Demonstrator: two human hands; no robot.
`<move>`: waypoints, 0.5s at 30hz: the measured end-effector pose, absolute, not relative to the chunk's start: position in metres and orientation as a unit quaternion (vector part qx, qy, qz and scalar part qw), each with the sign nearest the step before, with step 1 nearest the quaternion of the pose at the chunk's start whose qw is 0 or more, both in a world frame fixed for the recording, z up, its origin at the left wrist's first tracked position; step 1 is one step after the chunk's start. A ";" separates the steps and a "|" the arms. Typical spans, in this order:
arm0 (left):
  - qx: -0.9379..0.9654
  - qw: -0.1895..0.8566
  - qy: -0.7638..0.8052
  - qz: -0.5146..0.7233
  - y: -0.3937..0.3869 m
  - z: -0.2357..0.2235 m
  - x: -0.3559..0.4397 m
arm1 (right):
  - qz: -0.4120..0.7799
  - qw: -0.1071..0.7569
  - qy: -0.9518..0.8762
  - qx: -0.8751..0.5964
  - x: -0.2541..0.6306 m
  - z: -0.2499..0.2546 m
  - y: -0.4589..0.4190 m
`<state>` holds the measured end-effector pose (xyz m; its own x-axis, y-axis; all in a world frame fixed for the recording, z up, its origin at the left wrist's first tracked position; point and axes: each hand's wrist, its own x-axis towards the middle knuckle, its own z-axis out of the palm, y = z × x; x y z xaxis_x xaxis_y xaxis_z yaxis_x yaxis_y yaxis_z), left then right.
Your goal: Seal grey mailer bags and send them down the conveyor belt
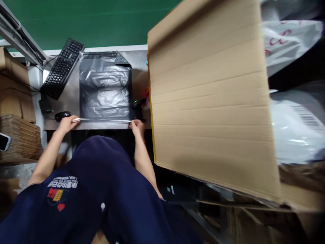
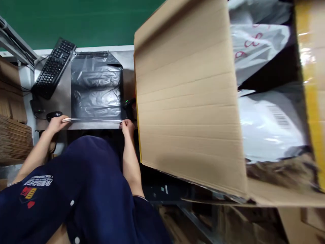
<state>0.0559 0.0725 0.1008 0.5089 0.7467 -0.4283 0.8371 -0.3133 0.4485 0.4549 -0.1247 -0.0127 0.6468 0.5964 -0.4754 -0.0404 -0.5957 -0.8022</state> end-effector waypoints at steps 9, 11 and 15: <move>0.838 0.238 0.488 -0.049 0.080 0.082 0.026 | 0.385 0.423 -0.149 -0.806 0.480 -0.042 -0.135; 0.829 0.228 0.507 -0.054 0.076 0.076 0.031 | 0.384 0.426 -0.148 -0.806 0.480 -0.047 -0.133; 0.821 0.227 0.521 -0.054 0.071 0.069 0.033 | 0.381 0.433 -0.151 -0.803 0.482 -0.053 -0.134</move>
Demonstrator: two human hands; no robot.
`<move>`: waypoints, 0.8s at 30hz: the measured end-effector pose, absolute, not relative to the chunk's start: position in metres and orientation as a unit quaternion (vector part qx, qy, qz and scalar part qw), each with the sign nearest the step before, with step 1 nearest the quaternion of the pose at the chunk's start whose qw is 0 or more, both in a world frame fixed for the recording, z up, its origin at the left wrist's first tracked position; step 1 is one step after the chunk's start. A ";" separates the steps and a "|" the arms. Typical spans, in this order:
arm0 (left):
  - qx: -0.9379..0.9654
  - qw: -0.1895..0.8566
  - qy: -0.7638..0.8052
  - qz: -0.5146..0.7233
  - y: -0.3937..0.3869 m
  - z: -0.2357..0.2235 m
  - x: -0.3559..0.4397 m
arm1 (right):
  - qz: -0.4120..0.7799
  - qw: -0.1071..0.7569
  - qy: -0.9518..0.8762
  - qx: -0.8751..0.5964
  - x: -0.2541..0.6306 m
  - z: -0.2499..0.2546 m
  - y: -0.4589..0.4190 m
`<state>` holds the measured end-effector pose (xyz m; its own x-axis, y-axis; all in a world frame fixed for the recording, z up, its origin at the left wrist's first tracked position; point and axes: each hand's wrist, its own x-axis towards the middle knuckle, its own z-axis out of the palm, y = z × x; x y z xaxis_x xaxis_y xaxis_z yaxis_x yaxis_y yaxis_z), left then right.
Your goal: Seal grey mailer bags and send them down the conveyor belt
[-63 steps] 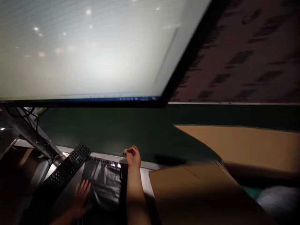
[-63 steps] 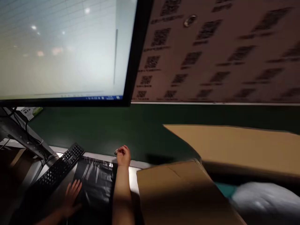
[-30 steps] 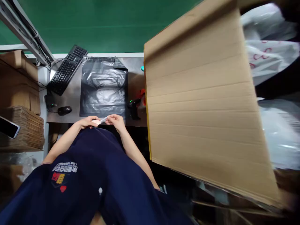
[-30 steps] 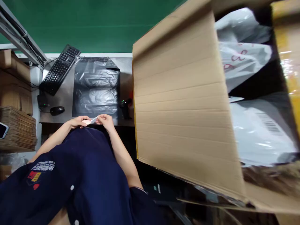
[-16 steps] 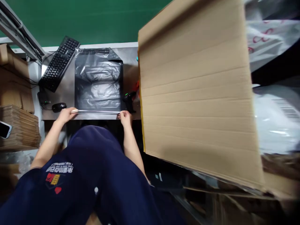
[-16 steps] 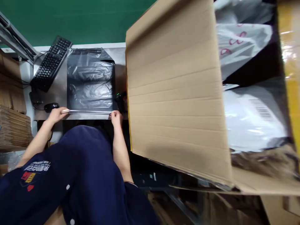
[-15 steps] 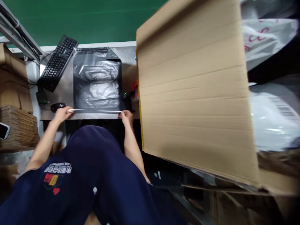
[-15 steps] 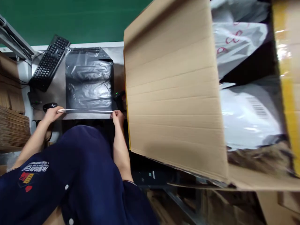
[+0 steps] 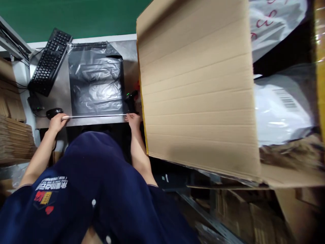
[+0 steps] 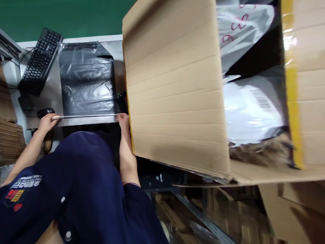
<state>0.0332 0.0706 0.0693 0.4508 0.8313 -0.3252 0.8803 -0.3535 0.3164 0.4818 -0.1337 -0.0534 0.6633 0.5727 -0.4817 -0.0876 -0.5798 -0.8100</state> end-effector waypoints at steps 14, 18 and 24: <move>0.827 0.232 0.505 -0.085 0.074 0.064 0.036 | 0.337 0.399 -0.180 -0.833 0.477 -0.053 -0.135; 0.820 0.222 0.518 -0.104 0.075 0.065 0.037 | 0.322 0.382 -0.187 -0.846 0.477 -0.052 -0.135; 0.819 0.243 0.510 -0.096 0.073 0.074 0.044 | 0.314 0.376 -0.192 -0.850 0.476 -0.053 -0.134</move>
<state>0.0441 0.0726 0.0737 0.4610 0.7892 -0.4057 0.8828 -0.3614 0.3001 0.4759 -0.1337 -0.0531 0.7289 0.5626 -0.3900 0.0895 -0.6431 -0.7605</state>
